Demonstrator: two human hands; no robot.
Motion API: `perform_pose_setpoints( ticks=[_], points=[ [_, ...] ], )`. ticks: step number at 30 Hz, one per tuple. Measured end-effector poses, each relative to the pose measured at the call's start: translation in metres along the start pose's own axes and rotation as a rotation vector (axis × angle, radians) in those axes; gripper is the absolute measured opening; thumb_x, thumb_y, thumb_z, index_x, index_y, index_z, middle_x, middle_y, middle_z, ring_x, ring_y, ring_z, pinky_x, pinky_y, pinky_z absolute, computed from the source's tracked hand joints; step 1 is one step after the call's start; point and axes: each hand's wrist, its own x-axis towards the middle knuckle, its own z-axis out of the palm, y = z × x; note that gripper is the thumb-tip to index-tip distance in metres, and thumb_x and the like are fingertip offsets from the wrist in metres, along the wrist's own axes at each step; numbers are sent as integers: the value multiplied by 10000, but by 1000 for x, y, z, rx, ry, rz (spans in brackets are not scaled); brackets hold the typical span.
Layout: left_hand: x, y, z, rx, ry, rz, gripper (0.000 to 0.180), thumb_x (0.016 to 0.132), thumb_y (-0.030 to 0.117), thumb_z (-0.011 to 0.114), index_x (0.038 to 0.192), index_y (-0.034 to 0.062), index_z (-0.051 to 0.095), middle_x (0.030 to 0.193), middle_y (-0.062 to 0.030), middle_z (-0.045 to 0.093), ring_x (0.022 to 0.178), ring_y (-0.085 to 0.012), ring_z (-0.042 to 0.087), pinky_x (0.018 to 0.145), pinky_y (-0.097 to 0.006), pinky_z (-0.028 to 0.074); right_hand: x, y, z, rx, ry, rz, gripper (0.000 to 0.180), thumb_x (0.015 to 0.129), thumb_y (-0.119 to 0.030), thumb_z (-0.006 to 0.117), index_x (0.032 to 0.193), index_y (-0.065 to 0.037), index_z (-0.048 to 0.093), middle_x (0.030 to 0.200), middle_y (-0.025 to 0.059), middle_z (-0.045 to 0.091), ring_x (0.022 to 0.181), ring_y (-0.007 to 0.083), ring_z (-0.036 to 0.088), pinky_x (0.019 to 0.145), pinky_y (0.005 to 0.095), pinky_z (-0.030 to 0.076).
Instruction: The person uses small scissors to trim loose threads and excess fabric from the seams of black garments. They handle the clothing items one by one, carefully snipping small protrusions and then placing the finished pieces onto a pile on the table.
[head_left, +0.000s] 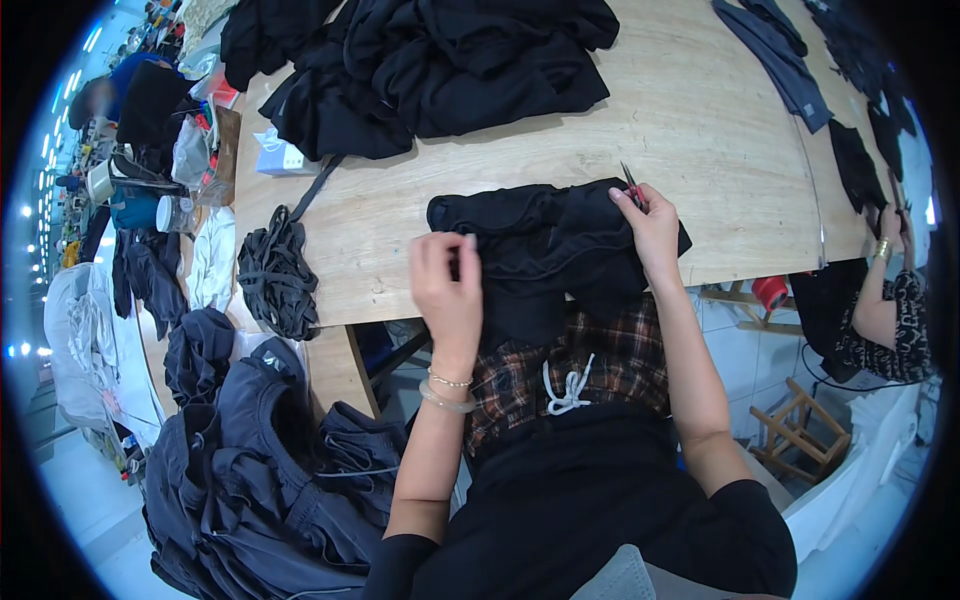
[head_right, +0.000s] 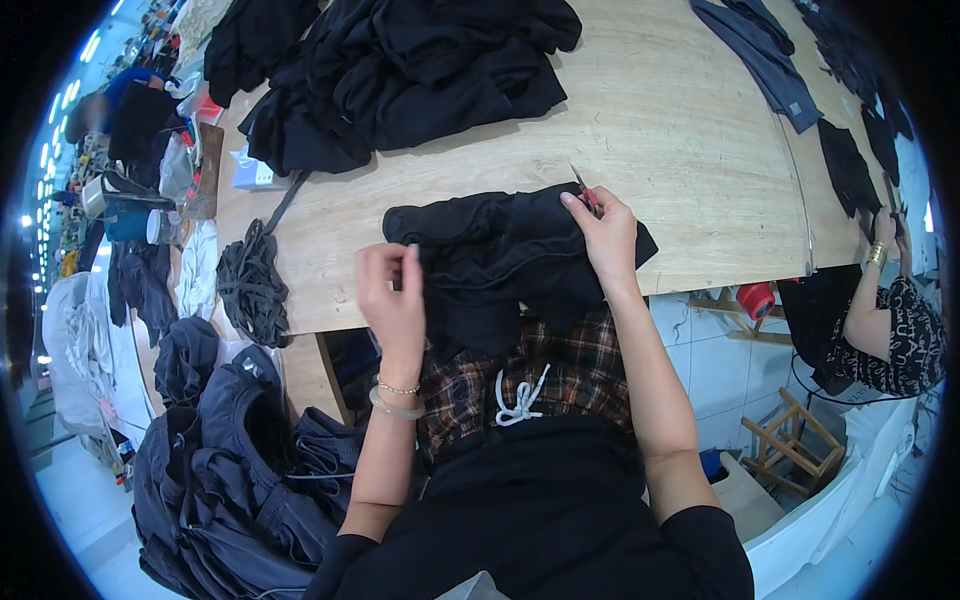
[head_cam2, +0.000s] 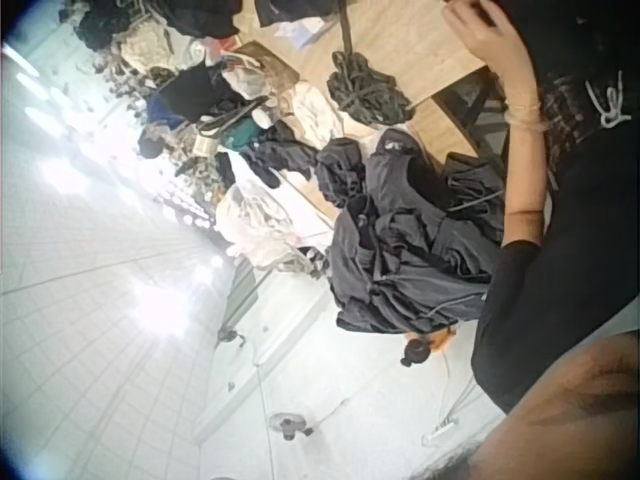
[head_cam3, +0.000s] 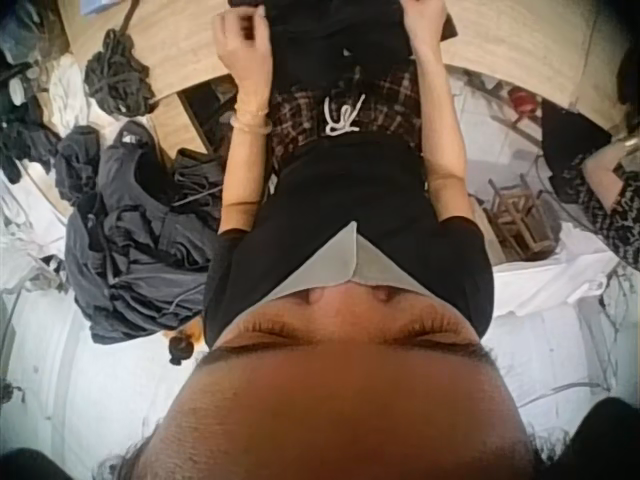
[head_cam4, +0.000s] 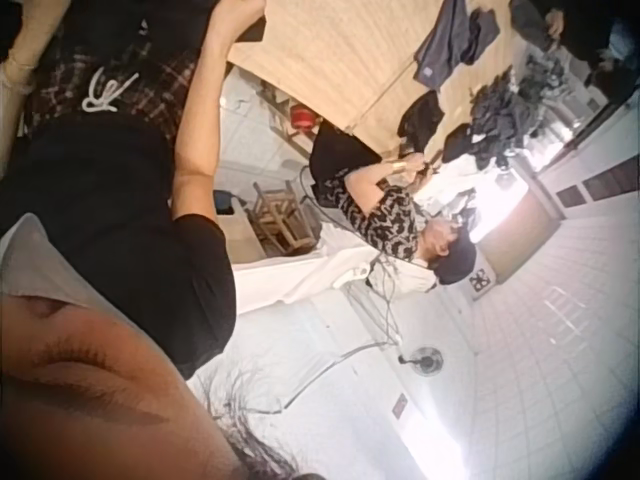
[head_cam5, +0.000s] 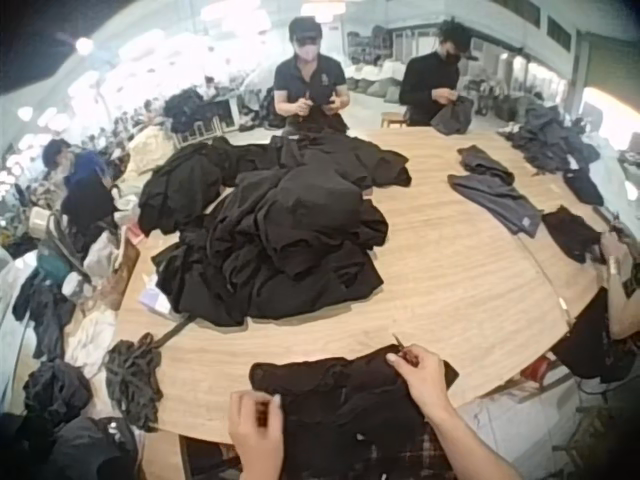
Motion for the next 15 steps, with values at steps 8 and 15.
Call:
perform_pose_setpoints(
  ticks=[8, 15],
  points=[
    [-12, 52, 40, -376, -372, -326, 287, 907, 169, 741, 1043, -63, 641, 776, -113, 600, 664, -165, 551, 609, -297, 463, -22, -36, -21, 817, -431, 254, 429, 1055, -361, 503, 864, -13, 664, 629, -76, 385, 547, 34, 325, 516, 219, 260],
    [-13, 53, 42, -305, -338, -391, 220, 931, 122, 697, 1020, -73, 646, 666, -112, 560, 574, -112, 476, 539, -288, 416, -22, -29, -26, 843, -490, 250, 343, 1052, -300, 523, 889, -22, 642, 629, -80, 384, 534, 26, 312, 498, 214, 246]
  ],
)
